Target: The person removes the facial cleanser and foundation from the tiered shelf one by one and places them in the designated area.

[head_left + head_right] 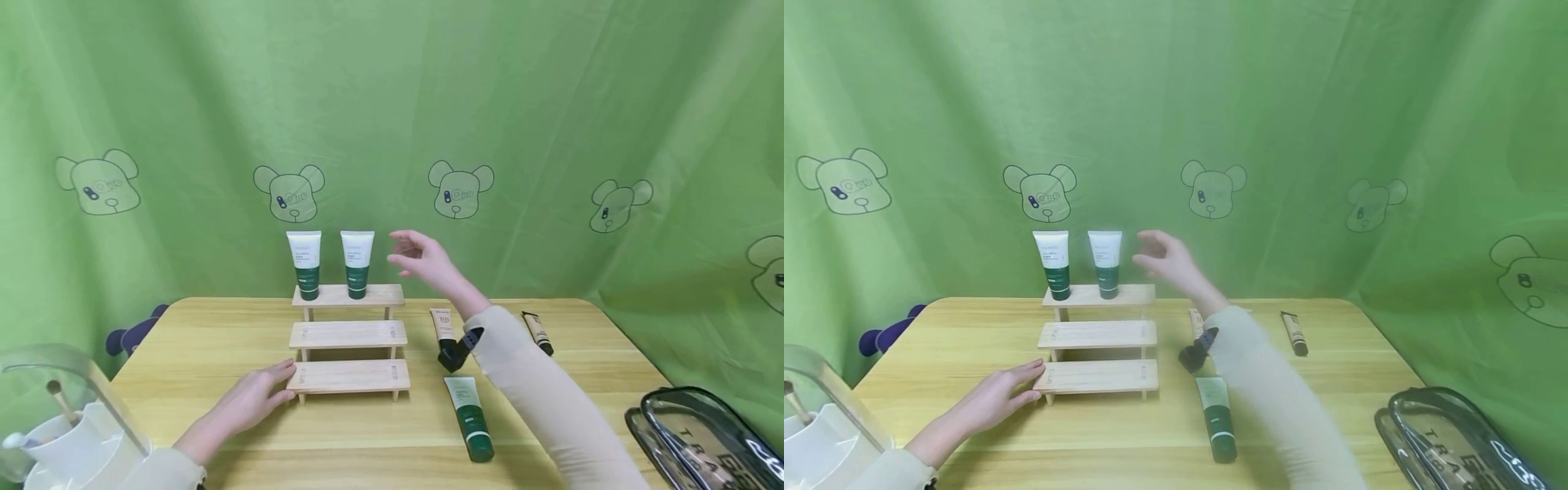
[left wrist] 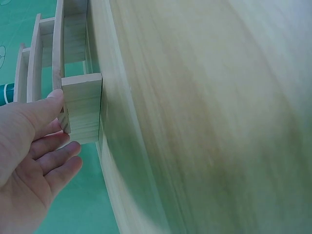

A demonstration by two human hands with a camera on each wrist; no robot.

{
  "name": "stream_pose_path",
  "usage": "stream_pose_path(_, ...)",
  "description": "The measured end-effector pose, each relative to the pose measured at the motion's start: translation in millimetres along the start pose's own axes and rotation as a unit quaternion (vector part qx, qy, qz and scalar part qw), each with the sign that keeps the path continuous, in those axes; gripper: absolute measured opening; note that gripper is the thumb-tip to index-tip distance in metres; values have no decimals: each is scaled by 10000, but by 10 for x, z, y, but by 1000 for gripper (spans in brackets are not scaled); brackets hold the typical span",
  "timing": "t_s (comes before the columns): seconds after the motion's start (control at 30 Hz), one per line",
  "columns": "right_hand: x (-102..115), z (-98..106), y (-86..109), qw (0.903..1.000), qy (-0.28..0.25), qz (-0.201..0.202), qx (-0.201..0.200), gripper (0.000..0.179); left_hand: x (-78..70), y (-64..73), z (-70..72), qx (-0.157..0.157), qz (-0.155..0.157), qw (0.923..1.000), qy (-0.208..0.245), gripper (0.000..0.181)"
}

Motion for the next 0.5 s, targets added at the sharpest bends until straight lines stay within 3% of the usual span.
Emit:
stream_pose_path(0.23,123,-113,-190,9994,-307,-27,-183,44,0,0,-6,15,25,10000,20,46)
stream_pose_path(0.5,128,-281,-335,9990,-408,-146,-122,39,1,3,3,-6,-25,10000,-27,46)
Point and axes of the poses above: each hand's wrist, its own y-axis away from the middle knuckle, its own z-axis out of the back of the hand, x = y × z, the point moved 5 cm from there along -y, towards the middle knuckle, and after that the axes turned 8 degrees about -z, right-handed, at the moved point
